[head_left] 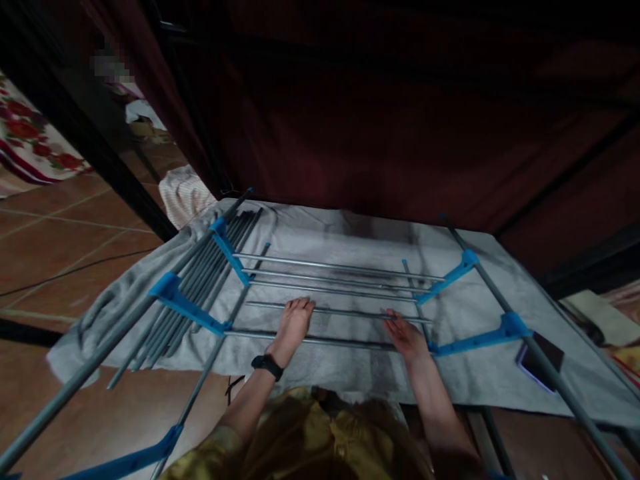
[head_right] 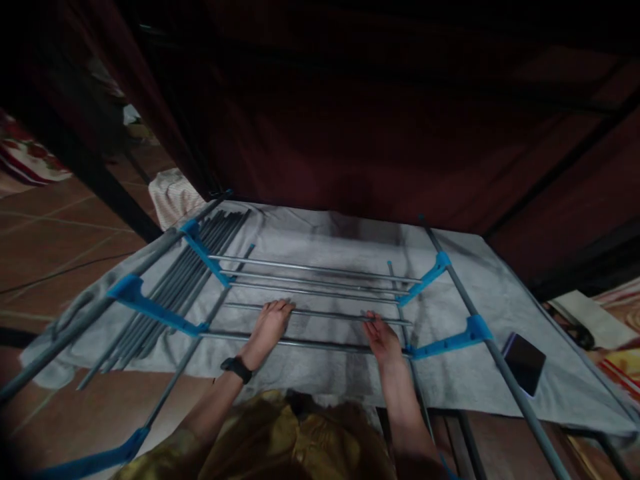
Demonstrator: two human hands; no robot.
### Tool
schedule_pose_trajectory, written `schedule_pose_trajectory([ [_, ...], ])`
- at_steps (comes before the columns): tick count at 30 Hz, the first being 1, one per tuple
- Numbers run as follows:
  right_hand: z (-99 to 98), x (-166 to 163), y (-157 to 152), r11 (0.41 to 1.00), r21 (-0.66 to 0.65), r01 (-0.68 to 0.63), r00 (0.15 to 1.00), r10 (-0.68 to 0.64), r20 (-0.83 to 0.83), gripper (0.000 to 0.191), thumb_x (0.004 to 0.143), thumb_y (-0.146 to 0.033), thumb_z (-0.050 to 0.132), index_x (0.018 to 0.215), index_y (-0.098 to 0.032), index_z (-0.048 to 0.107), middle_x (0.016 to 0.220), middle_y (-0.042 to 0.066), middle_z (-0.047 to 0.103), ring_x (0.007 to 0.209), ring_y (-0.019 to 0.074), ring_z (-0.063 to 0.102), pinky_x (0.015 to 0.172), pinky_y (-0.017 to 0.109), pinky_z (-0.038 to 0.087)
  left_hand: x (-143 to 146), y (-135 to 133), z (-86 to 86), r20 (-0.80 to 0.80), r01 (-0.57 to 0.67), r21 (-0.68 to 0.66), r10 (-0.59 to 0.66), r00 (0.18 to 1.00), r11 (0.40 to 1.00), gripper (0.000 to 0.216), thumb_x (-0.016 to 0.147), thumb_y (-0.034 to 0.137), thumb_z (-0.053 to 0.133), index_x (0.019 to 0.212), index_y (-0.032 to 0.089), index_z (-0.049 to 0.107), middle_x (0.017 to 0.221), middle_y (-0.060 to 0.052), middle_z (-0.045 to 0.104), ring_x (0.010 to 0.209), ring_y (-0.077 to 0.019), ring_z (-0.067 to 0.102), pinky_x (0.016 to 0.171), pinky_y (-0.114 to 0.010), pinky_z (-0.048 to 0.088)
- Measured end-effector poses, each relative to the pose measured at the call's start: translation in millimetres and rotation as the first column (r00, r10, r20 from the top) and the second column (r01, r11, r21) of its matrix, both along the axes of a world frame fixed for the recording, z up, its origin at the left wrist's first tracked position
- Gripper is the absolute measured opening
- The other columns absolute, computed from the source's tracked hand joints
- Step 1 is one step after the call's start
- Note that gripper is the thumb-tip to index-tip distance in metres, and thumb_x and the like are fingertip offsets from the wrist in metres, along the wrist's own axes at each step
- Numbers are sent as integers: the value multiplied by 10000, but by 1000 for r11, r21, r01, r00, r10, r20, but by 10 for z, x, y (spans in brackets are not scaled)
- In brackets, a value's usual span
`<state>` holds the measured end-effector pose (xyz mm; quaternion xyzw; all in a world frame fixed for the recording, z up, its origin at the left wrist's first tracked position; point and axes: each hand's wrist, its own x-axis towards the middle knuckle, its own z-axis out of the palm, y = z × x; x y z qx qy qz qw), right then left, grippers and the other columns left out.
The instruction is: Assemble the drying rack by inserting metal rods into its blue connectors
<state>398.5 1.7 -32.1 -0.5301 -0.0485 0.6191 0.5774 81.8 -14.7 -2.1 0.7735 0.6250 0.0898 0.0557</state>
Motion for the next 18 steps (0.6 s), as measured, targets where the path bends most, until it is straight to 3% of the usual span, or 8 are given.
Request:
schedule_pose_trajectory([
  [8,-18,-29,-3,998,66,-2,1000,2,-11,118,737,-136,676,780,-220,604,832,-5,728,924,151,692,939,354,534,-28,2,-21,0,-3,64,3,1000,998,422,893,59,383,1173,179,674,1117,-125,679,1034,-268,619,946,-409,434],
  [18,-74,-36,96,998,32,-62,998,63,-23,112,750,-123,660,729,-220,607,797,32,728,932,192,686,993,404,513,-28,0,-12,-38,-69,98,73,997,993,395,841,62,436,1140,154,677,1082,-129,697,1017,-280,619,939,-418,416],
])
